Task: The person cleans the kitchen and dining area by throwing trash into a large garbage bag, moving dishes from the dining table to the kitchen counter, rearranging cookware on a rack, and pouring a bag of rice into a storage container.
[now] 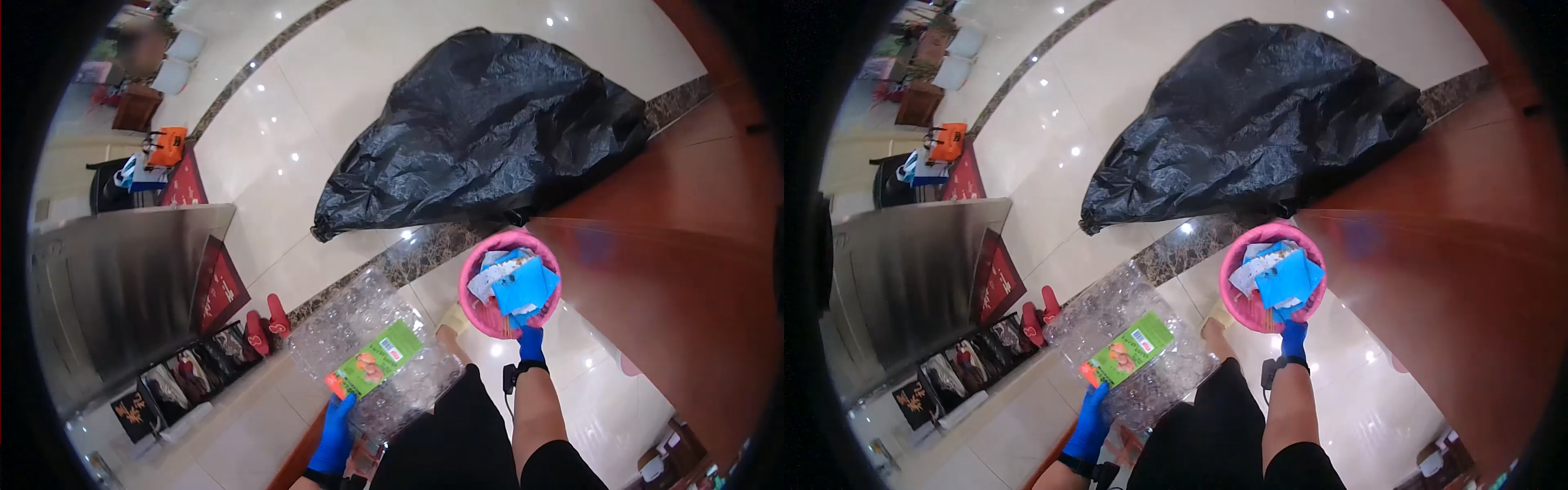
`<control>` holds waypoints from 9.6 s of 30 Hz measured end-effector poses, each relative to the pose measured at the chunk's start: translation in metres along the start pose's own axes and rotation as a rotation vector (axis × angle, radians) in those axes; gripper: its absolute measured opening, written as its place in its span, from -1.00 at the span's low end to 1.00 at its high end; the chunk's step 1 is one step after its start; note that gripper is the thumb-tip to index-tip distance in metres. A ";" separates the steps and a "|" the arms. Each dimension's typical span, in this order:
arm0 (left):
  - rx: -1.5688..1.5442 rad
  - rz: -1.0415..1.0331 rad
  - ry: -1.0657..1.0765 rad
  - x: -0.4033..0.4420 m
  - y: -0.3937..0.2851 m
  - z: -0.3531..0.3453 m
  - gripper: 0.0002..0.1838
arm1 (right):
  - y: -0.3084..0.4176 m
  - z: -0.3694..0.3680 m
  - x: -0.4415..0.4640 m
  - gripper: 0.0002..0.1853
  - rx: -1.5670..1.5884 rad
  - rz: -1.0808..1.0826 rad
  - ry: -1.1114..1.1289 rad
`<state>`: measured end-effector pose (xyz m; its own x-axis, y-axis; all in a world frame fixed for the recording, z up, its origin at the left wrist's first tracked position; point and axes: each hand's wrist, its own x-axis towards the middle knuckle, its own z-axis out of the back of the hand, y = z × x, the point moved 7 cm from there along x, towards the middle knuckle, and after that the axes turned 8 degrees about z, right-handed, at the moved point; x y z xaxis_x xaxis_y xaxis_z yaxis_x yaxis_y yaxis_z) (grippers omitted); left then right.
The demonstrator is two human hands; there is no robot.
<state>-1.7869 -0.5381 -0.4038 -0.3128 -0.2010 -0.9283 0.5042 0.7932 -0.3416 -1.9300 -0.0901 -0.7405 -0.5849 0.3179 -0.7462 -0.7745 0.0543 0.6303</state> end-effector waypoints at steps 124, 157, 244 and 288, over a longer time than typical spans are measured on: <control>1.701 -0.184 0.558 0.119 -0.286 -0.330 -0.65 | 0.044 -0.169 -0.566 -0.64 0.186 -0.146 -0.385; 0.401 0.613 1.421 -0.291 -0.274 -0.346 -0.01 | 0.487 -0.185 -0.611 -0.73 0.513 0.587 0.047; 1.333 0.229 0.671 -0.020 -0.149 -0.223 -0.64 | 0.041 -0.003 -0.620 -0.53 0.110 -0.356 0.383; 1.172 0.142 0.549 0.405 0.064 -0.258 -0.68 | -0.093 -0.065 -0.097 -0.61 1.061 -0.409 -0.348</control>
<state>-2.0894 -0.4202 -0.7633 -0.3447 0.3236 -0.8812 0.8715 -0.2386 -0.4285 -1.8168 -0.1872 -0.7413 -0.1166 0.3257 -0.9382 -0.2061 0.9162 0.3437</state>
